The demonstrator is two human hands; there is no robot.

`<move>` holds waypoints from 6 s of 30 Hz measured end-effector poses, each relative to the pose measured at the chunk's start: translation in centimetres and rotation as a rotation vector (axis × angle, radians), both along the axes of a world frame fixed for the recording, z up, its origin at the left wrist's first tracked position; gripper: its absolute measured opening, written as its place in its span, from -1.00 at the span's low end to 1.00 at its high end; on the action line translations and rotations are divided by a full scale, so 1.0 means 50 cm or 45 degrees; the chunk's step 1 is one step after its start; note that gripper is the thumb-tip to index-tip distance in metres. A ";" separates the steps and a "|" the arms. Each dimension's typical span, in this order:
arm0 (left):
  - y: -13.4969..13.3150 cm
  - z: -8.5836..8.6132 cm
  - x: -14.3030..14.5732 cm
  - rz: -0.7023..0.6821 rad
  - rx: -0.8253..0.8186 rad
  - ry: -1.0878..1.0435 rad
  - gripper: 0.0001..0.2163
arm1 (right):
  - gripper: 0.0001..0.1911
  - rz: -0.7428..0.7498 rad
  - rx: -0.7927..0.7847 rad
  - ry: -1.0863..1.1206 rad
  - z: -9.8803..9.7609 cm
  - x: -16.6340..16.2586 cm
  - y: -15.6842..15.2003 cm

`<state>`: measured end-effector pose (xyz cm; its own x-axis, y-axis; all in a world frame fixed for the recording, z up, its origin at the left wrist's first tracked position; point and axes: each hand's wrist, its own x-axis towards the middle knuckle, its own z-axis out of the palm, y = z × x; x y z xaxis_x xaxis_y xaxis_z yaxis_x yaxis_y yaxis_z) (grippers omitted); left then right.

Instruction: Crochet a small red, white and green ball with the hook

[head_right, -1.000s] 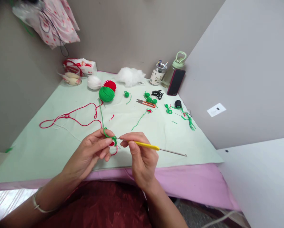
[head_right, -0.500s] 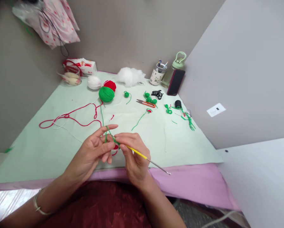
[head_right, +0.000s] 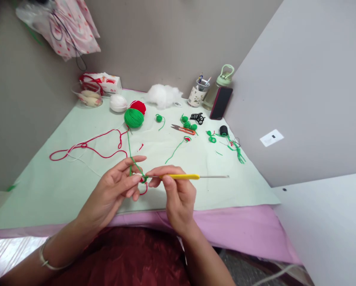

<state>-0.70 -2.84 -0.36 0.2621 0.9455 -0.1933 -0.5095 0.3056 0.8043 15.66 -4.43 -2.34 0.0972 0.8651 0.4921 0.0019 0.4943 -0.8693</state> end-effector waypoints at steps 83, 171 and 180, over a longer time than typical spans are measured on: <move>-0.008 -0.002 -0.003 0.060 0.132 0.188 -0.47 | -0.66 -0.311 0.573 -0.814 -0.029 0.004 -0.009; 0.010 -0.007 -0.010 -0.098 -0.210 -0.185 -0.62 | -0.70 -0.226 0.288 -0.360 -0.021 0.000 0.002; -0.001 -0.012 0.008 0.042 0.009 -0.019 -0.62 | -0.73 -0.078 0.116 -0.176 -0.003 -0.020 0.009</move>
<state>-0.33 -2.90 -0.96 0.2332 0.9551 -0.1827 -0.5311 0.2825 0.7988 14.64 -4.00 -2.48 0.0739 0.8110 0.5804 0.1510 0.5662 -0.8103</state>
